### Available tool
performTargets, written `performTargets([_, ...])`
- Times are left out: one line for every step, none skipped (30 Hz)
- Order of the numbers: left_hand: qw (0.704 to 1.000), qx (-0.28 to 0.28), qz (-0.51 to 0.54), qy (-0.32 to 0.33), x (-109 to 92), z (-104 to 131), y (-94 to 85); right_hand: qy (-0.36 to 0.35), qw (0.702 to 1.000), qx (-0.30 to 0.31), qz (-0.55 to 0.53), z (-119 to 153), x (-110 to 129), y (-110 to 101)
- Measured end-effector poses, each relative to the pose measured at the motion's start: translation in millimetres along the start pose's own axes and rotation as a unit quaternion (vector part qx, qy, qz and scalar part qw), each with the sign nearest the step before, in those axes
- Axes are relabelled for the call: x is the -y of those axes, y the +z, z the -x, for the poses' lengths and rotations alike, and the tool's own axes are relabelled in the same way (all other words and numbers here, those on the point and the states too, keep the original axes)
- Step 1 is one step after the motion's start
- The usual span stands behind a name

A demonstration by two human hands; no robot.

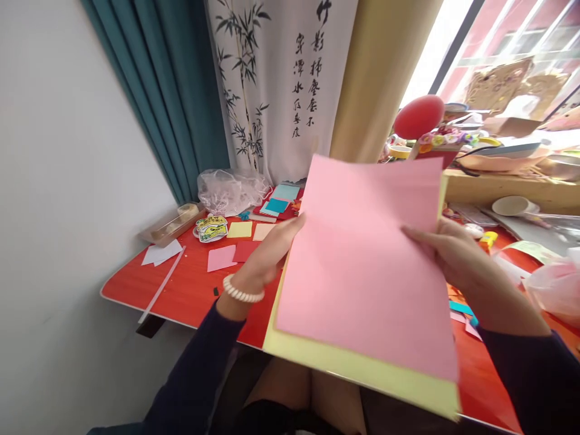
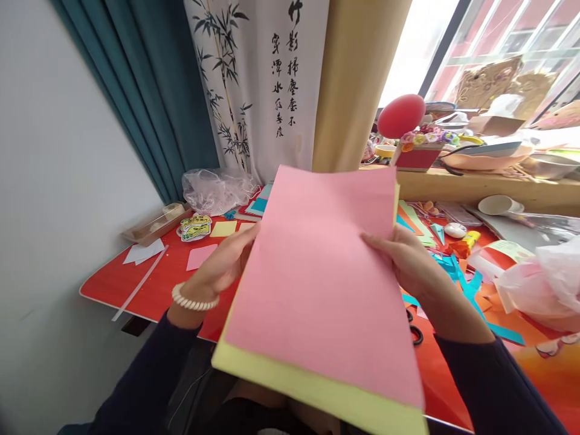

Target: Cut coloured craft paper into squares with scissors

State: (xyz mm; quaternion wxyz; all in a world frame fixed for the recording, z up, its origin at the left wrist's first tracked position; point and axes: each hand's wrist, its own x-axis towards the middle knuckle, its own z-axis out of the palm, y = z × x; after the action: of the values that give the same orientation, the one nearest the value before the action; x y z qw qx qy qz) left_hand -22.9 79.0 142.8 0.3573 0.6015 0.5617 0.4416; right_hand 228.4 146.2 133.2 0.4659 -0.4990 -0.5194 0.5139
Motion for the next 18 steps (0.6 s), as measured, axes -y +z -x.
performTargets([0.994,0.043,0.094,-0.043,14.2,9.5,-1.7,0.023,0.999,0.024,-0.004,5.7,-7.5,1.4])
performTargets([0.98,0.066,0.169,-0.082,28.5,18.5,-2.0,0.051,0.998,0.039,-0.006,11.5,-15.6,2.5])
performTargets([0.966,0.077,0.22,-0.113,42.4,26.8,-0.9,0.08,0.996,0.042,-0.003,17.4,-24.4,3.4])
performTargets([0.955,0.079,0.251,-0.135,55.4,34.5,1.5,0.11,0.993,0.038,0.0,23.0,-33.6,4.1])
performTargets([0.95,0.074,0.269,-0.144,67.4,41.3,4.8,0.134,0.991,0.032,0.002,28.3,-43.3,4.6])
performTargets([0.947,0.063,0.28,-0.143,78.0,47.4,9.0,0.149,0.988,0.028,0.002,32.9,-53.4,4.7])
performTargets([0.947,0.046,0.285,-0.138,87.2,52.5,13.4,0.157,0.987,0.025,0.002,36.9,-63.8,4.4])
performTargets([0.948,0.027,0.287,-0.133,95.2,56.9,17.9,0.158,0.987,0.027,0.003,40.3,-74.0,3.8])
performTargets([0.949,0.013,0.287,-0.133,101.9,60.6,22.1,0.157,0.987,0.029,0.006,43.3,-83.8,2.8])
performTargets([0.948,0.008,0.286,-0.141,107.5,63.6,25.8,0.153,0.988,0.03,0.008,45.9,-92.7,1.6])
performTargets([0.945,0.012,0.287,-0.154,112.0,66.1,28.9,0.149,0.988,0.027,0.007,48.2,-100.2,0.2])
performTargets([0.942,0.025,0.289,-0.169,115.6,68.2,31.4,0.142,0.99,0.024,0.001,50.2,-106.3,-1.1])
performTargets([0.939,0.04,0.293,-0.178,118.5,69.8,33.4,0.134,0.991,0.025,-0.011,51.9,-110.7,-2.4])
performTargets([0.937,0.053,0.295,-0.18,120.7,71.0,35.1,0.125,0.991,0.03,-0.025,53.3,-113.7,-3.5])
performTargets([0.938,0.059,0.291,-0.177,122.4,71.6,36.5,0.117,0.992,0.039,-0.039,54.2,-115.5,-4.5])
performTargets([0.943,0.056,0.281,-0.172,123.7,71.9,37.9,0.113,0.991,0.049,-0.05,54.7,-116.4,-5.2])
performTargets([0.949,0.049,0.263,-0.168,124.9,71.8,39.3,0.113,0.99,0.058,-0.057,54.8,-116.8,-5.8])
performTargets([0.956,0.039,0.239,-0.168,126.0,71.4,40.7,0.113,0.99,0.064,-0.059,54.7,-117.0,-6.4])
